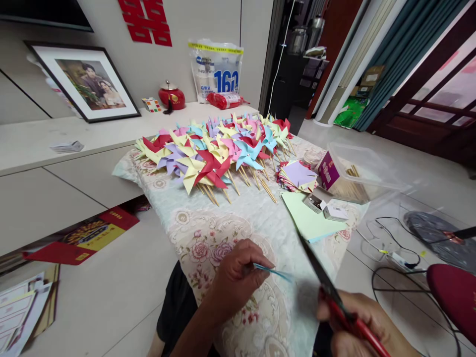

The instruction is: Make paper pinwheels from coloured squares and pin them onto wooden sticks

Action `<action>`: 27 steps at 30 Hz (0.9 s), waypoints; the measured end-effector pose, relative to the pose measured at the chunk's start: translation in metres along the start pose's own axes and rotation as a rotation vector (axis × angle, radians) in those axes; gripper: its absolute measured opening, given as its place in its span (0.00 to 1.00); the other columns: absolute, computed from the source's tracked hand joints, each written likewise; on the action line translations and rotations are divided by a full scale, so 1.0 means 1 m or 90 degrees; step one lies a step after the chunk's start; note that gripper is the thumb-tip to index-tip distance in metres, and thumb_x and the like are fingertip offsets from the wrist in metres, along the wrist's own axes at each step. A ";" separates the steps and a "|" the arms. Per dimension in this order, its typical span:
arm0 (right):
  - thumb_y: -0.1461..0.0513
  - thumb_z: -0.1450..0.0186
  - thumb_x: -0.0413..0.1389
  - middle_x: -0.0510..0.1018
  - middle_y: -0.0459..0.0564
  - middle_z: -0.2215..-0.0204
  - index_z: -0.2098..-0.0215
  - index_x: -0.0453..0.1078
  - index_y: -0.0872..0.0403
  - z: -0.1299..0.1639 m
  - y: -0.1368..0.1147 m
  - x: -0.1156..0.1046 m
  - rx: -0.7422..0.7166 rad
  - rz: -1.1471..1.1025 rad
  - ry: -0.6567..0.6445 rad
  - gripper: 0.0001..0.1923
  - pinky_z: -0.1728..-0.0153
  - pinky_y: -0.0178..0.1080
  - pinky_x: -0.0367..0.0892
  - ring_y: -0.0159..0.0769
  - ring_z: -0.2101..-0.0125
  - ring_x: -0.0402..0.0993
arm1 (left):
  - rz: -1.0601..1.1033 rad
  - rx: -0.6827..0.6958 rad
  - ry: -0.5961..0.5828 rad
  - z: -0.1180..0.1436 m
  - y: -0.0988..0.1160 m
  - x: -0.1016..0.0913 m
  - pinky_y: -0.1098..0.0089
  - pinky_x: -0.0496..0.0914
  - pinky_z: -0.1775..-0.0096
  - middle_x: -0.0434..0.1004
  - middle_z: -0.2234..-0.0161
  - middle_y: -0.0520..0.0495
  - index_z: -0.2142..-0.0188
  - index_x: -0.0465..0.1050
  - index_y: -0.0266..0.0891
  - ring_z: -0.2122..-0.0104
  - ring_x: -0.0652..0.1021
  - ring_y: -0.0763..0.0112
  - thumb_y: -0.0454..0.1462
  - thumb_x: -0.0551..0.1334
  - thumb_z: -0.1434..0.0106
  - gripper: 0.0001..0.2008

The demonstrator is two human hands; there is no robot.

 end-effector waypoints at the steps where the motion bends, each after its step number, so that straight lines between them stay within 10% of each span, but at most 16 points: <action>1: 0.44 0.49 0.68 0.75 0.47 0.76 0.64 0.79 0.51 -0.004 -0.001 0.001 -0.006 -0.018 0.054 0.23 0.77 0.35 0.66 0.35 0.78 0.69 | 0.022 -0.021 0.033 0.002 -0.001 0.003 0.69 0.66 0.64 0.72 0.71 0.50 0.69 0.80 0.39 0.68 0.73 0.70 0.36 0.68 0.40 0.03; 9: 0.48 0.35 0.60 0.79 0.51 0.64 0.56 0.74 0.50 -0.028 -0.031 0.034 -0.095 -0.061 0.087 0.17 0.65 0.38 0.71 0.38 0.69 0.73 | 0.237 -0.340 0.195 0.019 -0.003 0.032 0.73 0.65 0.71 0.73 0.74 0.54 0.64 0.74 0.39 0.75 0.70 0.74 0.40 0.72 0.48 0.14; 19: 0.51 0.45 0.69 0.71 0.41 0.74 0.66 0.71 0.53 -0.044 -0.035 0.055 0.008 -0.200 0.092 0.19 0.81 0.30 0.62 0.24 0.81 0.63 | 0.107 -0.200 0.197 0.021 -0.008 0.035 0.70 0.72 0.65 0.76 0.49 0.44 0.42 0.66 0.47 0.67 0.76 0.71 0.37 0.68 0.42 0.29; 27: 0.52 0.46 0.70 0.69 0.38 0.79 0.64 0.70 0.56 -0.049 -0.037 0.050 0.052 -0.355 0.050 0.21 0.84 0.28 0.54 0.20 0.86 0.59 | -0.054 -0.067 0.042 0.015 0.014 0.005 0.66 0.74 0.59 0.70 0.42 0.43 0.45 0.75 0.50 0.57 0.77 0.65 0.39 0.56 0.29 0.16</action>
Point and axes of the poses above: each hand's wrist, its own z-axis away from the middle knuckle, its own x-axis out of the palm, y = z × x, the point moved 3 cm from there along -z, towards the middle knuckle
